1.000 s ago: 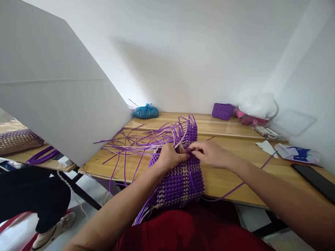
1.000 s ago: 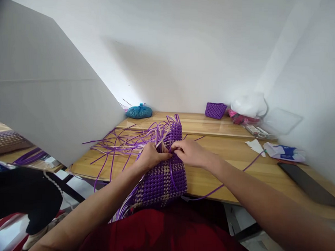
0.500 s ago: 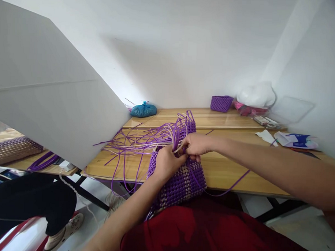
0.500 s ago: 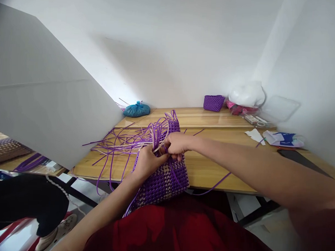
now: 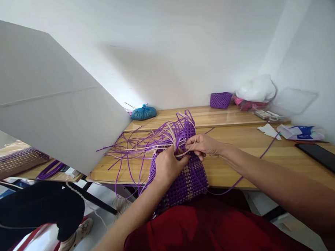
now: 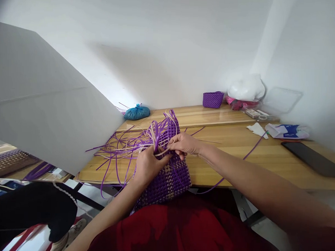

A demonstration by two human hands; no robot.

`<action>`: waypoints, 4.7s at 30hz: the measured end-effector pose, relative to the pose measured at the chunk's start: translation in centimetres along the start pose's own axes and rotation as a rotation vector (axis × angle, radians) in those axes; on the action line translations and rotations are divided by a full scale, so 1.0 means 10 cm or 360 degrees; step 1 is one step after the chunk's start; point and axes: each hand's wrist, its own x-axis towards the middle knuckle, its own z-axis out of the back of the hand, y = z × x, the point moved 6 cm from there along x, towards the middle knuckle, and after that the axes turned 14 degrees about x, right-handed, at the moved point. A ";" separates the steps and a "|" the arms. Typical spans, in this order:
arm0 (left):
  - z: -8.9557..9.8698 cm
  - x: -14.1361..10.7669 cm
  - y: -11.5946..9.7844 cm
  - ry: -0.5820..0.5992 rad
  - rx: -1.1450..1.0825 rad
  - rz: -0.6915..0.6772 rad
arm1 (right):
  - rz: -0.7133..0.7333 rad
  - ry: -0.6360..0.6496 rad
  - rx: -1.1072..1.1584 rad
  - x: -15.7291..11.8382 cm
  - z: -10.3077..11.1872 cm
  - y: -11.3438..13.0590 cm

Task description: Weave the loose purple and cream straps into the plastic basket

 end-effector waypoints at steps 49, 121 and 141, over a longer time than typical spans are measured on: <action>-0.45 0.10 0.19 0.0446 -0.1680 0.0207 | 0.0375 -0.0002 -0.1901 -0.11 -0.47 0.64; -0.58 0.01 0.25 0.0641 -0.1837 0.0677 | 0.0654 -0.0482 -0.2024 -0.51 -0.28 0.29; -0.65 -0.02 0.29 0.0643 -0.1926 0.0701 | 0.0071 -0.0394 -0.0509 -0.39 0.04 -0.10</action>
